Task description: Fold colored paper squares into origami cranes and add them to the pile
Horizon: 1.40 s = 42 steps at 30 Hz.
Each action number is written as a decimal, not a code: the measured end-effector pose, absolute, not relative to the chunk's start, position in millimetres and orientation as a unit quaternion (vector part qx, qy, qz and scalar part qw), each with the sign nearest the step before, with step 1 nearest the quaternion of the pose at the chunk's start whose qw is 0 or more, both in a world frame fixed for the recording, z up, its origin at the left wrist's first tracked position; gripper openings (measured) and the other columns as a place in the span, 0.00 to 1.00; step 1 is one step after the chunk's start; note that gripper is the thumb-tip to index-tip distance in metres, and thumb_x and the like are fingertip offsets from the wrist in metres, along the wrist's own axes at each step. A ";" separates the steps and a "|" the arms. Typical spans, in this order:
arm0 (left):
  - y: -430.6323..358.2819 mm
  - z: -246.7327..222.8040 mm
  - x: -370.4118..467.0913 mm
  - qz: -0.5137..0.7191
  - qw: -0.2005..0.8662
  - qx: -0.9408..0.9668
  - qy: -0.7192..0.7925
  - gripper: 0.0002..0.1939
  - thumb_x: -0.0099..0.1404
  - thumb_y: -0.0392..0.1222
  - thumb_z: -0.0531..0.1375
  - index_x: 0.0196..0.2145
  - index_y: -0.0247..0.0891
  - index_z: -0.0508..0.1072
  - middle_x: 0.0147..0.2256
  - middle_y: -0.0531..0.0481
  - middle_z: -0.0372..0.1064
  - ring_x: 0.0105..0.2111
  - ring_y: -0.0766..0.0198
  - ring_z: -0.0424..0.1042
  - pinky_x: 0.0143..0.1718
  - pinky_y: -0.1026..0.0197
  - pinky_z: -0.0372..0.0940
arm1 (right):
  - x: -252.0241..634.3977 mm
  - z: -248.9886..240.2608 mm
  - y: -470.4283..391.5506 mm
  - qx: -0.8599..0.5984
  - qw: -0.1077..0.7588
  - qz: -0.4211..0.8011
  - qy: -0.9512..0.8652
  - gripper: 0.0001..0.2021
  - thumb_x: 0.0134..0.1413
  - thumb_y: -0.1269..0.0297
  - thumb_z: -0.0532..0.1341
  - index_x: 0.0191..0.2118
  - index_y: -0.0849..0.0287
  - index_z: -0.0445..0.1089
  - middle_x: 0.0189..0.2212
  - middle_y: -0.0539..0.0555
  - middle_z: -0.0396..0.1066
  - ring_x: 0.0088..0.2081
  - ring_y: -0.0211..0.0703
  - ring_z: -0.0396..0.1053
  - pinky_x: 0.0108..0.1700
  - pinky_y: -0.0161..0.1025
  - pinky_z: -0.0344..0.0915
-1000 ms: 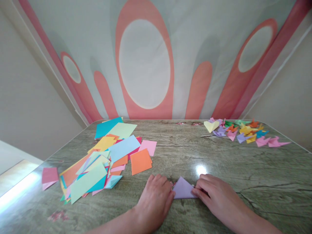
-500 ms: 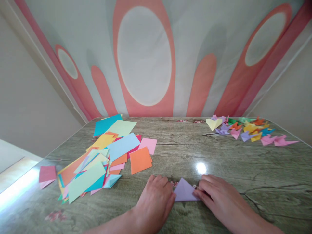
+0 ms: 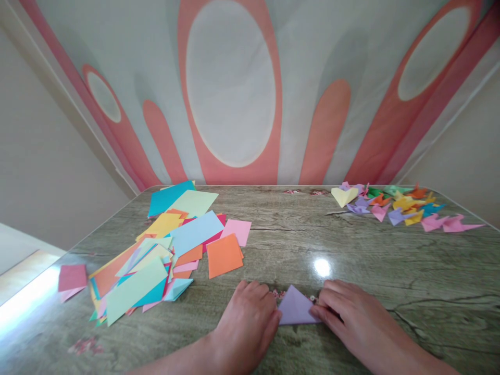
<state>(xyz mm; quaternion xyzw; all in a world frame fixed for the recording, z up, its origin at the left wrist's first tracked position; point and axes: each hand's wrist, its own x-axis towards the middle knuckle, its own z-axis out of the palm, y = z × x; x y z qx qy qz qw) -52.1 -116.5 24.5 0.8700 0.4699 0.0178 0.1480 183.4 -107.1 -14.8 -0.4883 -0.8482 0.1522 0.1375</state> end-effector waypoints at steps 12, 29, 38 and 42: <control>-114.5 24.7 -49.6 0.006 0.133 0.873 0.470 0.13 0.68 0.41 0.47 0.35 0.36 0.70 0.34 0.45 0.68 0.36 0.59 0.66 0.41 0.55 0.60 | 179.2 -13.2 -110.8 -0.495 0.151 0.129 -0.846 0.10 0.58 0.67 0.59 0.25 0.56 0.66 0.25 0.49 0.66 0.29 0.43 0.67 0.32 0.40 0.58; -114.2 24.9 -49.2 0.005 0.136 0.870 0.475 0.12 0.68 0.41 0.47 0.36 0.37 0.70 0.35 0.46 0.68 0.37 0.58 0.66 0.42 0.54 0.61 | 180.0 -13.2 -106.7 -0.509 0.109 0.140 -0.842 0.10 0.59 0.65 0.59 0.25 0.57 0.67 0.26 0.50 0.67 0.30 0.45 0.68 0.33 0.42 0.58; -113.8 25.9 -48.8 0.012 0.155 0.859 0.488 0.11 0.67 0.41 0.49 0.34 0.37 0.69 0.35 0.46 0.68 0.37 0.57 0.65 0.40 0.55 0.60 | 180.3 -13.2 -104.8 -0.510 0.116 0.147 -0.840 0.10 0.57 0.66 0.59 0.25 0.57 0.68 0.25 0.49 0.68 0.30 0.43 0.68 0.33 0.39 0.57; -112.2 33.1 -48.0 0.043 0.166 0.871 0.461 0.09 0.65 0.36 0.51 0.41 0.39 0.68 0.44 0.47 0.67 0.43 0.57 0.64 0.45 0.55 0.59 | 179.0 -10.1 -103.7 -0.516 0.111 0.154 -0.836 0.10 0.57 0.66 0.60 0.24 0.58 0.69 0.25 0.50 0.68 0.30 0.42 0.68 0.34 0.38 0.58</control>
